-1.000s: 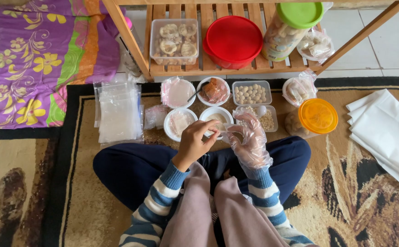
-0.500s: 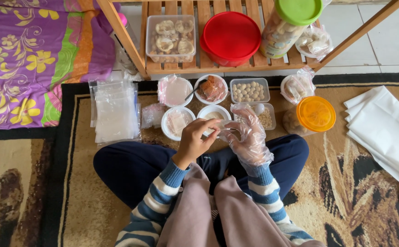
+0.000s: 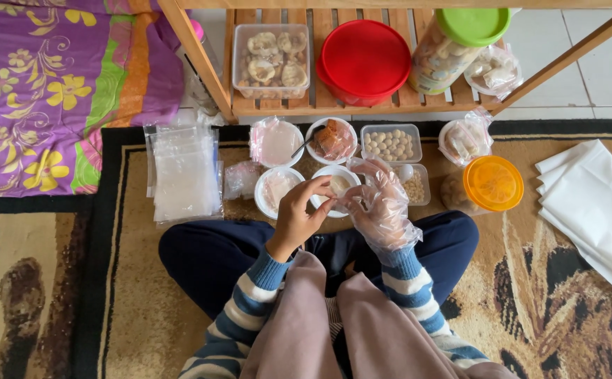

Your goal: Packaging small food items into long plastic sleeves while sitting on the floor

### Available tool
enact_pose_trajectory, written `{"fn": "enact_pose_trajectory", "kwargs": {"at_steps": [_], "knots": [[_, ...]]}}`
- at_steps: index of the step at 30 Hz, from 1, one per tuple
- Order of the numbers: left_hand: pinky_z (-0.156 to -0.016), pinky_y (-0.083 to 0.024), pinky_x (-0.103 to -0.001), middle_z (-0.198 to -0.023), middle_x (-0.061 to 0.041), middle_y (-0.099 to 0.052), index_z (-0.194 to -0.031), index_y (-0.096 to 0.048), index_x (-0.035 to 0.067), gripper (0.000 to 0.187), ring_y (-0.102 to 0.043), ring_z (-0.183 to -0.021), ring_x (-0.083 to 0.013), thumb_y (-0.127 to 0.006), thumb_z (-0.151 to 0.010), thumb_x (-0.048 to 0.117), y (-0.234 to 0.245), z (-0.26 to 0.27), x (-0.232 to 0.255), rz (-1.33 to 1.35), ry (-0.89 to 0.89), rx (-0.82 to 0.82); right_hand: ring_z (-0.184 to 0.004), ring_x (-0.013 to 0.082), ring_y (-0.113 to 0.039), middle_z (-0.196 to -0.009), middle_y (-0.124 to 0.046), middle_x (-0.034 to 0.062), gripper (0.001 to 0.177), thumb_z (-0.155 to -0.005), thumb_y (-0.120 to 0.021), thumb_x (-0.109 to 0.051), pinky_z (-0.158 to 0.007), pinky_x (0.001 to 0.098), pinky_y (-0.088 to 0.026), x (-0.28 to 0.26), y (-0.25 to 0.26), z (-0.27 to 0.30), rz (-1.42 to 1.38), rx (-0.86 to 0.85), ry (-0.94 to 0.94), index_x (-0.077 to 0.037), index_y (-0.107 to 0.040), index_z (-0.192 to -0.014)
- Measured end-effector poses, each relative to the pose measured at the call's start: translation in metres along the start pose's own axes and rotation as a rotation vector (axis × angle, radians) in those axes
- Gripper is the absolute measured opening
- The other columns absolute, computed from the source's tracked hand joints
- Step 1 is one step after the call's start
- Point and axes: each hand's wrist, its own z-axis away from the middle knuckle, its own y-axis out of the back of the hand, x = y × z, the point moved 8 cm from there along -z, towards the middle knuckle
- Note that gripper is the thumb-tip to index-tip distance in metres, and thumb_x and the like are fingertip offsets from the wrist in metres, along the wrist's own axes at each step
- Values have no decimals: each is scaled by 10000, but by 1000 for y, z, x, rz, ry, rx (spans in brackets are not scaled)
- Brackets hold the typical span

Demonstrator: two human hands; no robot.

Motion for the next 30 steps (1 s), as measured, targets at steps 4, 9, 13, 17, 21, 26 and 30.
{"fn": "enact_pose_trajectory", "kwargs": {"at_steps": [4,9,13,17,21,26,30], "knots": [[-865,-577,-398,-878,-13,-771,-1235,-677,72,381,-749,-940,-251,-783,-869,86,8,-3,-5,-8,32,6,-1214,375,-625,-1208,-686,52,222,-812,-846,-330,-1013,466,-511,-7,6,-12,-71,15,41,-169,-723,-721],[-829,-579,-385,-836,2,-771,-1187,-679,92,347,-760,-874,-238,-798,-861,103,12,-4,-4,9,95,72,-1198,392,-635,-1197,-697,68,238,-853,-811,-351,-1018,457,-506,-26,22,-30,-51,34,88,-170,-723,-724],[-819,-578,-381,-830,-15,-769,-1160,-674,77,319,-760,-853,-247,-794,-865,104,13,-2,-8,28,114,97,-1179,410,-637,-1180,-694,85,233,-847,-817,-329,-1004,480,-512,-15,22,-29,-43,29,100,-153,-721,-728],[-788,-575,-362,-827,-63,-768,-1177,-644,33,334,-755,-857,-250,-774,-874,84,29,-4,-19,49,212,156,-1197,399,-627,-1216,-683,80,205,-857,-805,-342,-1008,483,-511,-10,19,-31,-4,12,93,-162,-742,-780],[-812,-588,-357,-838,-38,-787,-1153,-661,50,343,-768,-884,-238,-811,-849,99,24,-3,-22,-23,211,135,-1221,384,-613,-1261,-669,75,187,-870,-789,-358,-1013,487,-508,-7,13,-33,36,-11,86,-174,-769,-847],[-816,-589,-361,-832,-31,-794,-1139,-674,61,327,-774,-886,-231,-816,-844,81,21,-5,-18,0,253,166,-1240,364,-602,-1285,-667,51,112,-861,-790,-315,-1026,473,-503,2,10,-28,33,-19,49,-204,-784,-845],[-833,-591,-340,-819,-12,-800,-1114,-697,82,341,-779,-884,-207,-861,-816,104,21,-2,-20,30,269,207,-1221,383,-615,-1283,-673,59,50,-867,-751,-199,-997,488,-521,9,7,-22,-58,-27,0,-235,-771,-838]]}}
